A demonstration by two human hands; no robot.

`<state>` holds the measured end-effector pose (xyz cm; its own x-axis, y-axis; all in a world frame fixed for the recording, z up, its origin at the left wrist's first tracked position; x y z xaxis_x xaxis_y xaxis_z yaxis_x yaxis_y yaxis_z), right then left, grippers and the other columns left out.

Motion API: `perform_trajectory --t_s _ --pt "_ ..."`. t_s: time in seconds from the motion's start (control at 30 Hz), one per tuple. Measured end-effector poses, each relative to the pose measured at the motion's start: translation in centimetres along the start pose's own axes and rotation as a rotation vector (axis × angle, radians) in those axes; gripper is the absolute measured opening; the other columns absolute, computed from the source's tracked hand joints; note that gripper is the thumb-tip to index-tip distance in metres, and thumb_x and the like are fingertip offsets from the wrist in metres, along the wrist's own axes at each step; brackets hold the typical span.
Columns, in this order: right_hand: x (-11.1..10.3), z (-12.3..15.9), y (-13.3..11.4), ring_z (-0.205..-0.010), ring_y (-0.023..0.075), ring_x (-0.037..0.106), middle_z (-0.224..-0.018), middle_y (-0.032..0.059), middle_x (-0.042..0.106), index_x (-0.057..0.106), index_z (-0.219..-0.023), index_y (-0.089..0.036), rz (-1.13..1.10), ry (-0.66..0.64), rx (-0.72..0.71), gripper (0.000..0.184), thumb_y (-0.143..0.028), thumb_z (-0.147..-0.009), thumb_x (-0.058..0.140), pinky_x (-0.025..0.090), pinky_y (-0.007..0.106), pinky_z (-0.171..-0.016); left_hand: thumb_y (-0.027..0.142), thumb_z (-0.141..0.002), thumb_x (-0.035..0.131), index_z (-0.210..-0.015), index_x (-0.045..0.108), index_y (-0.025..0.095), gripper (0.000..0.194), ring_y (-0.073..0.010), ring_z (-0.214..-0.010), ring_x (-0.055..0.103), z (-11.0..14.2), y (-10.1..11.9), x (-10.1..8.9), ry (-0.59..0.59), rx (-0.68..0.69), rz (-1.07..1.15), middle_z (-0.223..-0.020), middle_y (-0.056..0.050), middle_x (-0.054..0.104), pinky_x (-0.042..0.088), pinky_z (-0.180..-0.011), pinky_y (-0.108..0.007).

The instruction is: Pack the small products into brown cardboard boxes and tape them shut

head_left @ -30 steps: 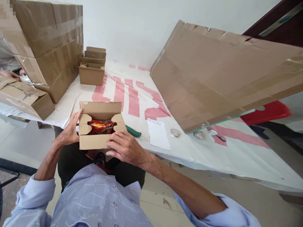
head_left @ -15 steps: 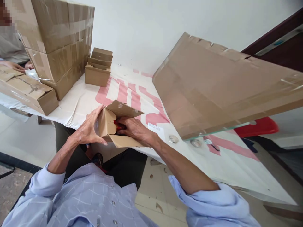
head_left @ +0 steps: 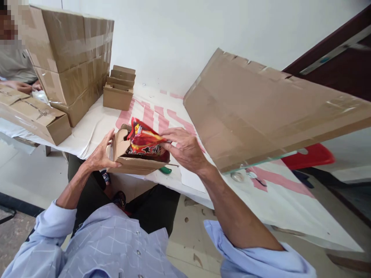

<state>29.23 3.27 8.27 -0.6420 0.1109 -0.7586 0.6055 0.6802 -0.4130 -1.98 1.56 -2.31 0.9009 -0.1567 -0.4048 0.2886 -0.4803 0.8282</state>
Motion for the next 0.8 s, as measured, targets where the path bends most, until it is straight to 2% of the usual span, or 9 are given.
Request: perform_trajectory --t_s 0.13,0.23,0.3,0.37,0.47,0.57,0.63,0.7,0.8 --pt "-3.1 -1.6 0.5 -0.114 0.0301 0.072 -0.111 0.0070 0.082 0.085 -0.105 -0.029 -0.102 0.112 0.064 0.019 -0.038 -0.099 0.069 0.056 0.052 -0.106 0.048 -0.061 0.101 -0.178 0.015 0.023 0.147 -0.0496 -0.165 0.032 -1.0 -1.9 -0.3 0.003 -0.049 -0.020 -0.181 -0.028 0.023 0.033 -0.132 -0.069" --pt "-4.3 -2.4 1.1 -0.107 0.0278 0.073 -0.108 0.0074 0.081 0.084 -0.106 -0.025 -0.186 0.146 0.107 0.022 -0.040 -0.099 0.069 0.059 0.046 -0.097 0.054 -0.060 0.103 -0.177 0.022 0.026 0.145 -0.0503 -0.166 0.030 -1.8 -1.5 -2.2 -0.012 -0.050 -0.070 -0.181 -0.026 0.025 0.037 -0.128 -0.071" --pt "-4.5 -2.8 1.0 -0.105 0.0270 0.073 -0.109 0.0077 0.081 0.084 -0.106 -0.024 -0.214 0.150 0.100 0.023 -0.041 -0.099 0.070 0.058 0.044 -0.095 0.062 -0.063 0.100 -0.174 0.030 0.030 0.135 -0.0492 -0.166 0.031 -2.8 0.1 -4.1 0.084 -0.010 -0.068 -0.180 -0.024 0.029 0.043 -0.124 -0.069" --pt "-4.1 -3.2 0.3 -0.108 0.0272 0.072 -0.112 0.0076 0.080 0.084 -0.108 -0.025 -0.220 0.135 0.064 0.022 -0.040 -0.100 0.069 0.058 0.045 -0.098 0.067 -0.070 0.095 -0.171 0.037 0.031 0.121 -0.0464 -0.161 0.042 -4.2 2.7 -5.4 0.173 0.037 -0.001 -0.176 -0.021 0.040 0.051 -0.118 -0.063" --pt "-3.0 -4.0 -1.1 -0.111 0.0282 0.070 -0.112 0.0067 0.080 0.083 -0.107 -0.028 -0.167 0.120 0.003 0.017 -0.035 -0.101 0.069 0.055 0.052 -0.108 0.064 -0.074 0.094 -0.166 0.046 0.029 0.109 -0.0377 -0.128 0.073 -6.8 6.6 -4.9 0.080 -0.011 0.195 -0.151 -0.018 0.068 0.066 -0.092 -0.045" --pt "-2.1 -4.7 -1.7 -0.124 0.0302 0.066 -0.124 0.0083 0.076 0.080 -0.112 -0.028 -0.109 0.228 -0.011 0.016 -0.036 -0.102 0.069 0.051 0.056 -0.115 0.058 -0.072 0.097 -0.140 0.071 0.020 0.082 -0.0251 -0.087 0.080 -8.8 9.4 -3.2 -0.032 -0.073 0.317 -0.113 -0.011 0.082 0.062 -0.065 -0.030" --pt "-2.0 -5.1 -1.4 -0.140 0.0320 0.058 -0.145 0.0107 0.066 0.072 -0.130 -0.029 -0.147 0.375 0.035 0.034 -0.048 -0.102 0.071 0.052 0.055 -0.117 0.054 -0.071 0.098 -0.120 0.078 0.018 0.064 -0.0195 -0.076 0.076 -9.7 10.2 -2.8 0.028 -0.045 0.384 -0.101 -0.008 0.083 0.059 -0.058 -0.026" --pt "-1.8 -5.5 -0.5 -0.147 0.0332 0.053 -0.156 0.0125 0.057 0.059 -0.146 -0.030 -0.306 0.462 0.106 0.062 -0.065 -0.097 0.072 0.055 0.053 -0.114 0.052 -0.070 0.100 -0.113 0.078 0.019 0.058 -0.0172 -0.073 0.075 -10.4 10.5 -3.0 0.122 -0.004 0.461 -0.099 -0.005 0.083 0.060 -0.057 -0.024" --pt "-0.7 -6.6 1.0 -0.128 0.0321 0.067 -0.142 0.0122 0.068 0.057 -0.146 -0.029 -0.697 0.358 0.199 0.082 -0.084 -0.087 0.072 0.063 0.050 -0.101 0.051 -0.071 0.098 -0.113 0.077 0.020 0.057 -0.0166 -0.071 0.076 -11.8 10.4 -3.6 0.142 0.006 0.535 -0.097 -0.004 0.083 0.061 -0.059 -0.025"
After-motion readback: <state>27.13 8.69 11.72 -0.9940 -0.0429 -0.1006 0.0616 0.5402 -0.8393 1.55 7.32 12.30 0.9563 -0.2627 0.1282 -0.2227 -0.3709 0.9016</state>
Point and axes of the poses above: each hand's wrist, its own z-axis away from the middle knuckle, its own x-axis out of the palm, y = z × x, the point moved 3 cm from there along -z, towards the middle knuckle
